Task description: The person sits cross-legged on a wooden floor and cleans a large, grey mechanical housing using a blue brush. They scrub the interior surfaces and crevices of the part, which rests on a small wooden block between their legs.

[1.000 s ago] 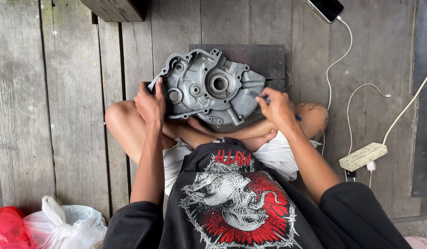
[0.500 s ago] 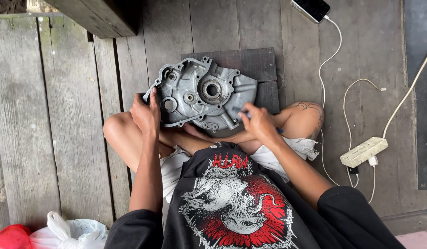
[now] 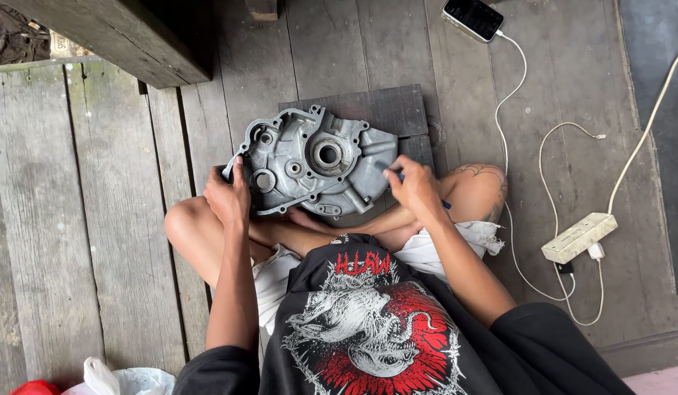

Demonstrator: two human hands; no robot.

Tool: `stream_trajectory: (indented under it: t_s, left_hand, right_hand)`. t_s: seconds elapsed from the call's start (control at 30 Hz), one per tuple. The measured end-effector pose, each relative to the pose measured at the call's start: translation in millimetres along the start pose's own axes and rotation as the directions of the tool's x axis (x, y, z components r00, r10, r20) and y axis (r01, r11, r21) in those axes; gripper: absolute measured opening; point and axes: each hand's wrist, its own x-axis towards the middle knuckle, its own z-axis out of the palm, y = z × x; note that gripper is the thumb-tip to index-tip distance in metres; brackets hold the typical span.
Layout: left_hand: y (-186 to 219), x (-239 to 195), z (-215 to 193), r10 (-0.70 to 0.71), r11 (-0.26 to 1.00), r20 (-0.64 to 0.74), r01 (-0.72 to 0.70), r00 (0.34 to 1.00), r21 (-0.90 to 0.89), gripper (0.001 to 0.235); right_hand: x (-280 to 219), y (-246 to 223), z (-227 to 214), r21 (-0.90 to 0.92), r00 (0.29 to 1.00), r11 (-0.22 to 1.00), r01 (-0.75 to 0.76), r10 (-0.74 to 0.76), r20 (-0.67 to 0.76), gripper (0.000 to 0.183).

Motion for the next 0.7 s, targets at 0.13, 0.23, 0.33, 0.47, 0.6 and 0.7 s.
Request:
stream_trajectory:
  t_s: [0.13, 0.23, 0.33, 0.47, 0.6, 0.7]
  left_hand:
    - [1, -2, -1, 0.004, 1.0, -0.009, -0.004, 1.0, 0.005, 0.047]
    - [1, 0, 1, 0.006, 1.0, -0.024, -0.006, 1.0, 0.004, 0.047]
    - [0, -2, 0, 0.002, 1.0, -0.002, -0.002, 1.0, 0.013, 0.048]
    - [1, 0, -1, 0.002, 1.0, -0.011, -0.002, 1.0, 0.01, 0.047]
    - [1, -1, 0, -0.004, 1.0, -0.007, 0.004, 1.0, 0.021, 0.047]
    - [6, -2, -2, -0.006, 1.0, 0.013, 0.006, 1.0, 0.02, 0.049]
  right_hand:
    - [-16, -18, -3, -0.061, 1.0, 0.998, -0.017, 0.017, 0.005, 0.017]
    - [-31, -26, -9, 0.076, 0.985, 0.992, 0.101, -0.11, 0.133, 0.017]
    - [-13, -9, -12, 0.043, 0.995, 0.998, 0.039, -0.043, 0.089, 0.016]
    - [-25, -16, -5, 0.02, 0.994, 0.994, 0.106, -0.106, 0.009, 0.018]
    - [-35, -17, -15, 0.164, 0.987, 0.977, 0.134, -0.147, 0.071, 0.017]
    - [-14, 5, -8, 0.186, 0.999, 0.982, -0.027, 0.022, 0.026, 0.016]
